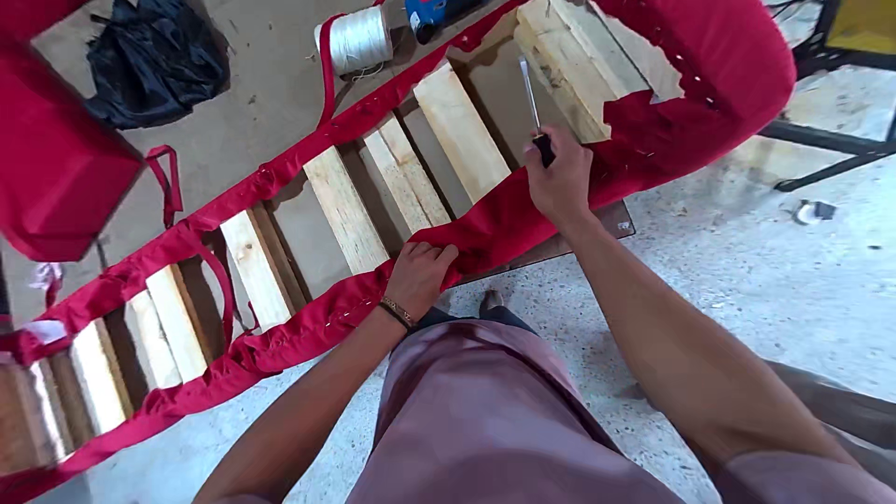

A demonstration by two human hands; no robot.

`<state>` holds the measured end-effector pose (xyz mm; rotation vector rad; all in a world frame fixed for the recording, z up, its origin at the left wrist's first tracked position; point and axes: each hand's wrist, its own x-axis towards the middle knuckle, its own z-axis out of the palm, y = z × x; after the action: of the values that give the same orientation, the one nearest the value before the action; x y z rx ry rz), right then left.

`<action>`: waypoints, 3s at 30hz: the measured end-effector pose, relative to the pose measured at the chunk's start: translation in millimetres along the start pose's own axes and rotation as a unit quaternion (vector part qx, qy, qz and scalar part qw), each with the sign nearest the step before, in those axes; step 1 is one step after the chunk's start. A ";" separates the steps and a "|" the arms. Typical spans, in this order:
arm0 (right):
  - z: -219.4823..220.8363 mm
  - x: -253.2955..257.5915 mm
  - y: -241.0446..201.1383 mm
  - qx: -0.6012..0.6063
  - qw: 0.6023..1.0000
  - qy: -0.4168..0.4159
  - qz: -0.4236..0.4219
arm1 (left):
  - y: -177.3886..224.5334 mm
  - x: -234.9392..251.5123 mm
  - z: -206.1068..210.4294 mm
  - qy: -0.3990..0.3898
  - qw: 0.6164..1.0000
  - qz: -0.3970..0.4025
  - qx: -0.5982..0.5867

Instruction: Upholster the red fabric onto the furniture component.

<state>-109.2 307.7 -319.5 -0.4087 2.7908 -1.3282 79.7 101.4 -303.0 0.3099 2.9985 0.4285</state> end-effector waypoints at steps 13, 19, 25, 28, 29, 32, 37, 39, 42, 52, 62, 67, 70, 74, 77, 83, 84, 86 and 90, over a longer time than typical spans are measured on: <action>15.6 6.3 16.6 -0.031 0.998 -0.052 0.027 | 31.4 14.7 -4.6 -0.086 0.981 0.009 0.172; 15.0 7.9 16.4 -0.022 0.997 -0.060 0.035 | 42.8 6.1 10.2 -0.051 0.961 0.030 0.270; 12.2 12.2 13.4 -0.006 0.997 -0.069 0.039 | 42.4 39.8 -17.2 -0.172 0.967 -0.132 0.135; 12.8 8.7 15.3 -0.005 0.997 -0.064 0.035 | 50.1 21.1 3.3 -0.090 0.973 -0.071 0.198; 12.7 8.0 15.6 -0.006 0.997 -0.065 0.037 | 49.4 20.7 3.9 -0.088 0.973 -0.068 0.201; 10.8 11.0 14.8 -0.003 0.997 -0.073 0.038 | 48.2 47.0 -18.4 -0.196 0.956 -0.178 0.124; 12.4 7.5 15.2 -0.004 0.997 -0.067 0.038 | 59.7 26.3 -1.5 -0.122 0.965 -0.121 0.198; 11.5 7.8 16.6 -0.008 0.997 -0.064 0.033 | 53.3 36.0 -10.3 -0.156 0.964 -0.154 0.151; 11.9 8.1 14.1 -0.010 0.997 -0.075 0.035 | 51.6 41.4 -14.7 -0.167 0.957 -0.196 0.129; 10.7 10.3 12.4 -0.019 0.996 -0.073 0.042 | 45.6 33.4 -8.3 -0.139 0.968 -0.155 0.137; 9.1 7.0 12.5 -0.002 0.997 -0.058 0.048 | 99.4 -46.5 14.0 -0.086 0.996 0.021 0.011; 10.3 7.8 12.7 -0.007 0.997 -0.065 0.041 | 44.8 -33.5 4.6 0.010 0.991 -0.135 0.014; 11.6 6.8 10.2 -0.016 0.996 -0.068 0.049 | 18.3 -19.0 8.1 0.030 0.991 -0.131 0.014; 14.0 5.7 13.0 -0.028 0.997 -0.052 0.043 | 8.4 -12.4 9.7 0.052 0.995 -0.078 0.029; 14.2 5.6 12.8 -0.031 0.997 -0.054 0.051 | 6.2 -14.5 12.7 0.066 0.996 -0.013 0.054; 16.6 7.8 12.9 -0.051 0.996 -0.052 0.047 | 0.7 2.2 -8.0 -0.052 0.981 -0.163 -0.095; 17.3 8.2 13.4 -0.050 0.996 -0.048 0.048 | 4.5 1.6 -6.3 -0.040 0.984 -0.154 -0.086; 16.2 6.6 13.6 -0.050 0.996 -0.052 0.055 | 11.2 -7.7 7.6 0.014 0.998 -0.059 -0.014; 16.4 9.1 9.9 -0.051 0.996 -0.056 0.049 | 6.6 -3.3 -3.9 -0.030 0.985 -0.153 -0.076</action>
<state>-118.0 299.0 -336.7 -0.3336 2.7548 -1.1111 83.6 105.8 -297.2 -0.1473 2.8626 0.5971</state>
